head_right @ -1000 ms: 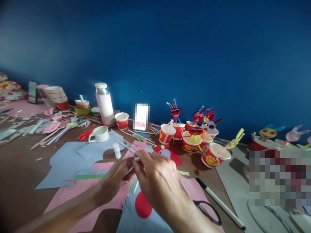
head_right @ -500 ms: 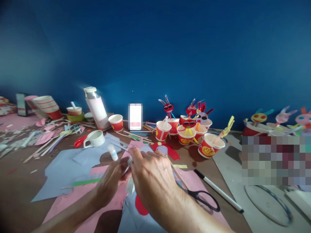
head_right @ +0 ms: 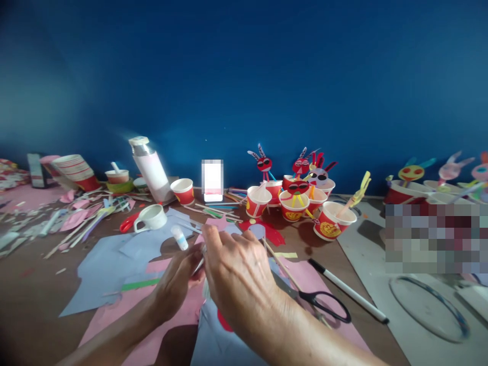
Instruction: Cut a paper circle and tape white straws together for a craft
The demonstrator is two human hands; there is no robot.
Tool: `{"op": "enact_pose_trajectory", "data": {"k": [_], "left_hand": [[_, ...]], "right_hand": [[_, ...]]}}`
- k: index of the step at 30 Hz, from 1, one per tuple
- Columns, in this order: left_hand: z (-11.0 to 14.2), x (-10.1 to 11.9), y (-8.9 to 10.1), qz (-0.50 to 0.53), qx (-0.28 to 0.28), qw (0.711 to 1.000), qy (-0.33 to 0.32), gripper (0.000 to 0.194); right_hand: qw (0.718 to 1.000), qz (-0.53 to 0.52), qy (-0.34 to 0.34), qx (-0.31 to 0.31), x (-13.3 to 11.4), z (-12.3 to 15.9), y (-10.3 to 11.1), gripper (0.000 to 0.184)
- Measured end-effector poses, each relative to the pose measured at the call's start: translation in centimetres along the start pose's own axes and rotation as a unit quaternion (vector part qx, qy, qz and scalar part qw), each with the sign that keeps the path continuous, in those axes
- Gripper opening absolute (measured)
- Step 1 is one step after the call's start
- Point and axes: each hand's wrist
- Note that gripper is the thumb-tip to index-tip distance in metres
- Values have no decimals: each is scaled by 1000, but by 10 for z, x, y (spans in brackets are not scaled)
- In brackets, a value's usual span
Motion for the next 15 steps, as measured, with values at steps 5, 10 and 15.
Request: {"op": "enact_pose_trajectory", "data": {"k": [5, 10, 15], "left_hand": [[-1, -2, -1, 12, -5, 1000, 2, 30], [-5, 4, -1, 41, -47, 998, 10, 33], [-7, 11, 3, 50, -71, 996, 13, 38]], "right_hand": [[1000, 0, 3, -6, -1, -2, 0, 40], [999, -21, -4, -24, 4, -3, 1, 33], [993, -102, -11, -59, 7, -5, 2, 28]]}}
Point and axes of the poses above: each hand's wrist, its own z-axis away from the middle knuckle, its own y-axis out of the back of the hand, x = y × z, and after that the axes turned 2 degrees about -x, right-handed
